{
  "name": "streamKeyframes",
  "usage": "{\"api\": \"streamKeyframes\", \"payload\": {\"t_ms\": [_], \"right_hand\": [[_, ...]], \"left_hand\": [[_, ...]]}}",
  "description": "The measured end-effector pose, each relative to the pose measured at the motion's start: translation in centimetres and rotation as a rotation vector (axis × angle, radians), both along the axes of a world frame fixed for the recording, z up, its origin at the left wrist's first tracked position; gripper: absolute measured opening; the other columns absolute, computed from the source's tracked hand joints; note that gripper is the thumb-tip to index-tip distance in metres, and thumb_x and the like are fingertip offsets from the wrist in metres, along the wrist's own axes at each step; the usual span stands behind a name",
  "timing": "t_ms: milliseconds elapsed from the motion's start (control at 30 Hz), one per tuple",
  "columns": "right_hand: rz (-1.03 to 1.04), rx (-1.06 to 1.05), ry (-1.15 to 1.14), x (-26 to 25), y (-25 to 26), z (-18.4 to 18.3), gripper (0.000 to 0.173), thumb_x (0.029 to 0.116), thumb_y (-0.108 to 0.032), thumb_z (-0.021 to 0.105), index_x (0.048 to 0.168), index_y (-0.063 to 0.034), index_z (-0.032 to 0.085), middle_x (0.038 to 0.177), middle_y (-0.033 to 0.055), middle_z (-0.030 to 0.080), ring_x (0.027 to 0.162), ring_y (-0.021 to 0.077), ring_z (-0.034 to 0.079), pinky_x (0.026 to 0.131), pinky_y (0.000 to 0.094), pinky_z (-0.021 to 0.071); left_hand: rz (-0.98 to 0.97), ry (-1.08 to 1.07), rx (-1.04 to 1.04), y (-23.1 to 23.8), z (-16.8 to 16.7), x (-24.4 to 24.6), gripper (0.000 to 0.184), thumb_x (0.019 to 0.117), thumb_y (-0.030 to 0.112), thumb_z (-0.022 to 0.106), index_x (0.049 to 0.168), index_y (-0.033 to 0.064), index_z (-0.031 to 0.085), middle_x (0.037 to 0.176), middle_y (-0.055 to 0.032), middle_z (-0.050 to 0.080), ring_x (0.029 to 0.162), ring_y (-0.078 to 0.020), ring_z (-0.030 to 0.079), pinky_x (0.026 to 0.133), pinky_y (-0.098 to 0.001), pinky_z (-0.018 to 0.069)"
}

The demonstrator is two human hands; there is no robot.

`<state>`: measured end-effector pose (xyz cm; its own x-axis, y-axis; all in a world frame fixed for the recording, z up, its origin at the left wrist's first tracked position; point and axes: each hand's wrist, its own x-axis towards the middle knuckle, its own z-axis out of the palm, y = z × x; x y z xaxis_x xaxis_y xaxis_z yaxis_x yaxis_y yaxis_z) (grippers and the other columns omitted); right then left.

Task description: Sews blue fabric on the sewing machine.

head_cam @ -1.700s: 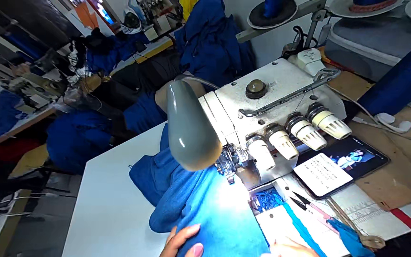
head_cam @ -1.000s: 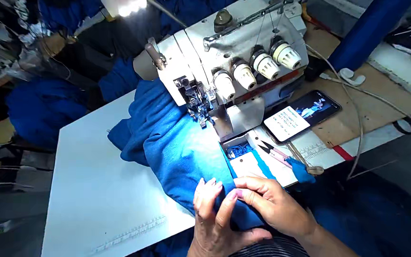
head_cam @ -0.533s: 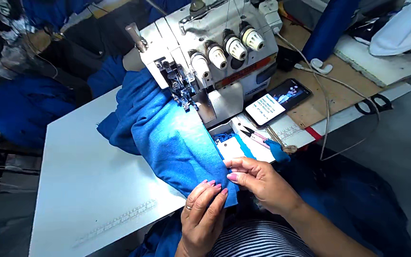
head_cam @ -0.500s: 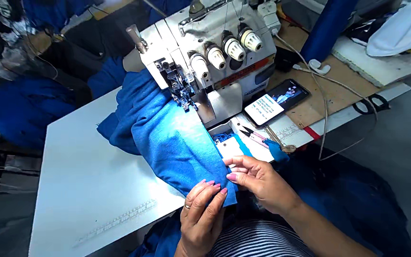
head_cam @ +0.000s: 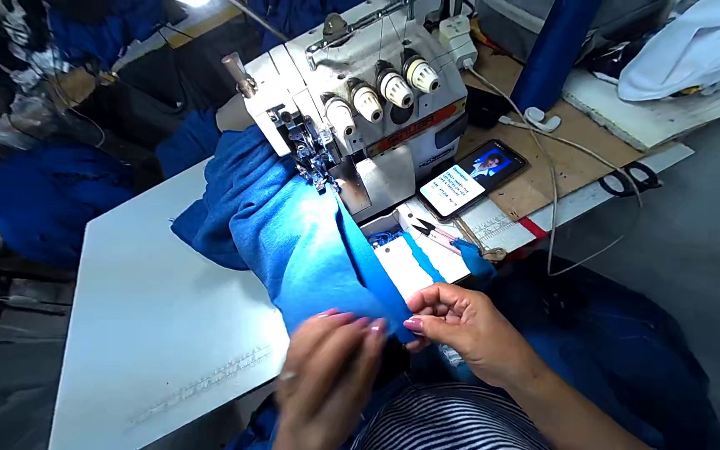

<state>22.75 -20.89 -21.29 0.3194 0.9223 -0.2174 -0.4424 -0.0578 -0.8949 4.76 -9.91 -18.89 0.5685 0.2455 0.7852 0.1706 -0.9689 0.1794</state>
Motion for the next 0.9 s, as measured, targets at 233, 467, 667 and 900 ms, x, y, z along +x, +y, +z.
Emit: {"api": "streamKeyframes", "payload": {"t_ms": [233, 467, 667, 900], "right_hand": [[-0.011, 0.005, -0.019, 0.5, -0.4, -0.6, 0.016, 0.0906, 0.004, 0.068, 0.106, -0.0018, 0.064, 0.086, 0.0085, 0.072, 0.077, 0.0154, 0.073, 0.077, 0.0305, 0.0634], [0.024, -0.009, -0.009, 0.4, -0.1, -0.6, 0.013, 0.0925, 0.002, 0.067, 0.104, -0.0023, 0.064, 0.086, 0.007, 0.073, 0.077, 0.0138, 0.073, 0.076, 0.0296, 0.0633], [0.017, -0.028, -0.005, 0.7, -0.1, -0.5, 0.015, 0.0914, 0.006, 0.065, 0.104, -0.0017, 0.063, 0.084, 0.0074, 0.072, 0.075, 0.0139, 0.073, 0.076, 0.0293, 0.0629], [0.035, -0.021, 0.011, 0.7, 0.0, -0.5, 0.014, 0.0923, 0.006, 0.063, 0.104, -0.0014, 0.063, 0.085, 0.0089, 0.072, 0.075, 0.0149, 0.074, 0.077, 0.0292, 0.0632]], "left_hand": [[-0.157, 0.137, 0.023, -0.1, -4.8, 0.6, 0.019, 0.0967, 0.005, 0.067, 0.115, 0.0052, 0.073, 0.116, -0.0093, 0.071, 0.117, -0.02, 0.063, 0.107, -0.0318, 0.0484], [-0.088, -0.085, -0.14, -0.2, -2.3, 0.8, 0.013, 0.0947, 0.01, 0.072, 0.107, 0.0111, 0.07, 0.109, 0.0002, 0.068, 0.107, -0.0109, 0.066, 0.094, -0.0258, 0.0565], [-0.23, 0.143, -0.03, 0.1, -5.3, 0.7, 0.02, 0.0993, 0.003, 0.062, 0.117, 0.0042, 0.071, 0.109, -0.0103, 0.068, 0.107, -0.018, 0.064, 0.101, -0.0277, 0.0502], [-0.224, 0.166, -0.056, 0.3, -4.5, 0.8, 0.018, 0.0986, 0.003, 0.062, 0.114, 0.0033, 0.072, 0.104, -0.01, 0.069, 0.102, -0.0176, 0.065, 0.096, -0.0256, 0.0515]]}}
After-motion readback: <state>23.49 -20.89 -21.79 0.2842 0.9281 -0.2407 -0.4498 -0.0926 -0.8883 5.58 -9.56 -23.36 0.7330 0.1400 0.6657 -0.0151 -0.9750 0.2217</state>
